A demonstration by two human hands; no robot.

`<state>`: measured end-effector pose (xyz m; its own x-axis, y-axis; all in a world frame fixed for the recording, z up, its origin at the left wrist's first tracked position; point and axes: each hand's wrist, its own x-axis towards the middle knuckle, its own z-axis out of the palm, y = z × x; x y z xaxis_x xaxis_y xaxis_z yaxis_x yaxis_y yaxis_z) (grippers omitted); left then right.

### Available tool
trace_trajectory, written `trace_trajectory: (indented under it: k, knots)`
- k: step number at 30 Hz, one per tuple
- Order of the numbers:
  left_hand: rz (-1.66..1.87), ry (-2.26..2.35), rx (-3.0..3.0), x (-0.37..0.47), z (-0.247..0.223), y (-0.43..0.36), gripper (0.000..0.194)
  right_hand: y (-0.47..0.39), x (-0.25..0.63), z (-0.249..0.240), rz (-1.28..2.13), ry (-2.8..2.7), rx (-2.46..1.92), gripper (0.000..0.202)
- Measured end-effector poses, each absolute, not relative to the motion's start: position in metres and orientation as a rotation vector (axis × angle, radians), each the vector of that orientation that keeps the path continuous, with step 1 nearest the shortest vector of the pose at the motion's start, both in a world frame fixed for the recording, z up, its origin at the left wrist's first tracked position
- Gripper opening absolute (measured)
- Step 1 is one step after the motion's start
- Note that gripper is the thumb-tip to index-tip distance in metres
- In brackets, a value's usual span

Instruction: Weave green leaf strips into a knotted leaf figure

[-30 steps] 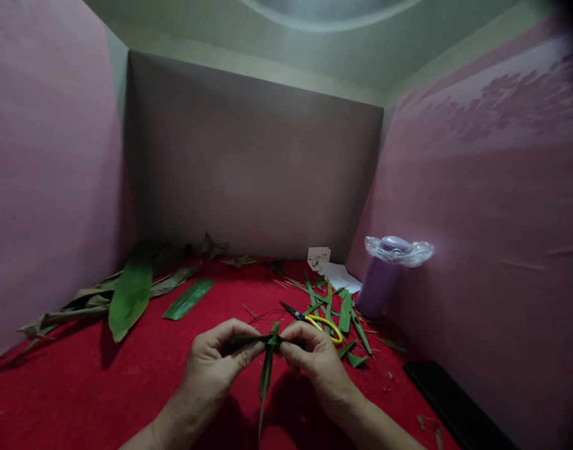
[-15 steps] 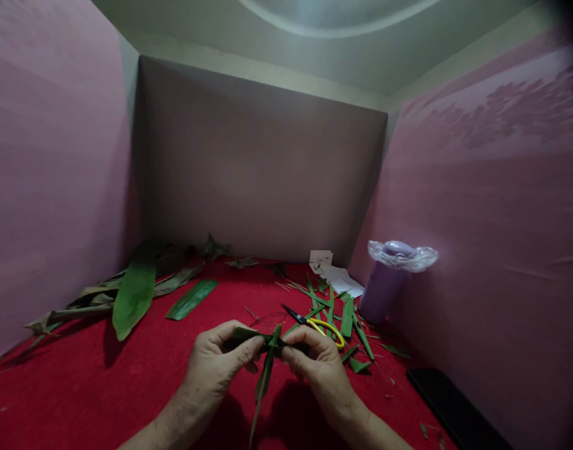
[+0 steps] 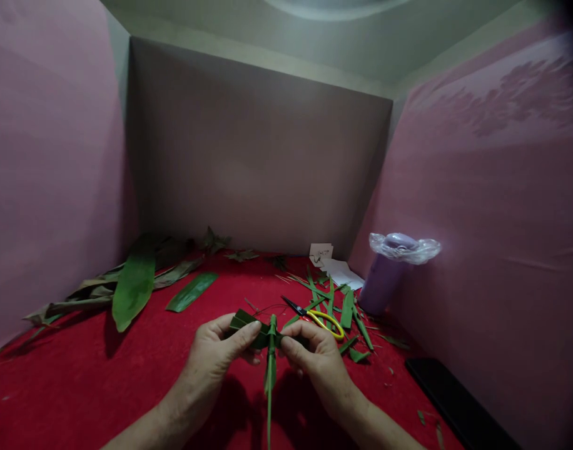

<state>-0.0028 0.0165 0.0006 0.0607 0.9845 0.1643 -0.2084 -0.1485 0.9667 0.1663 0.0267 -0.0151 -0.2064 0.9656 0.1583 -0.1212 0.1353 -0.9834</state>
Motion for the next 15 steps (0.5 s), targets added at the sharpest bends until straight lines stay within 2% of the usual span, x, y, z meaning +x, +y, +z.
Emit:
trace_trajectory:
  k: [15]
  knots:
    - [1.335, 0.917, 1.17, -0.0011, 0.0, 0.0151, 0.013, 0.0258, 0.1656, -0.0163, 1.319, -1.353, -0.928, 0.026]
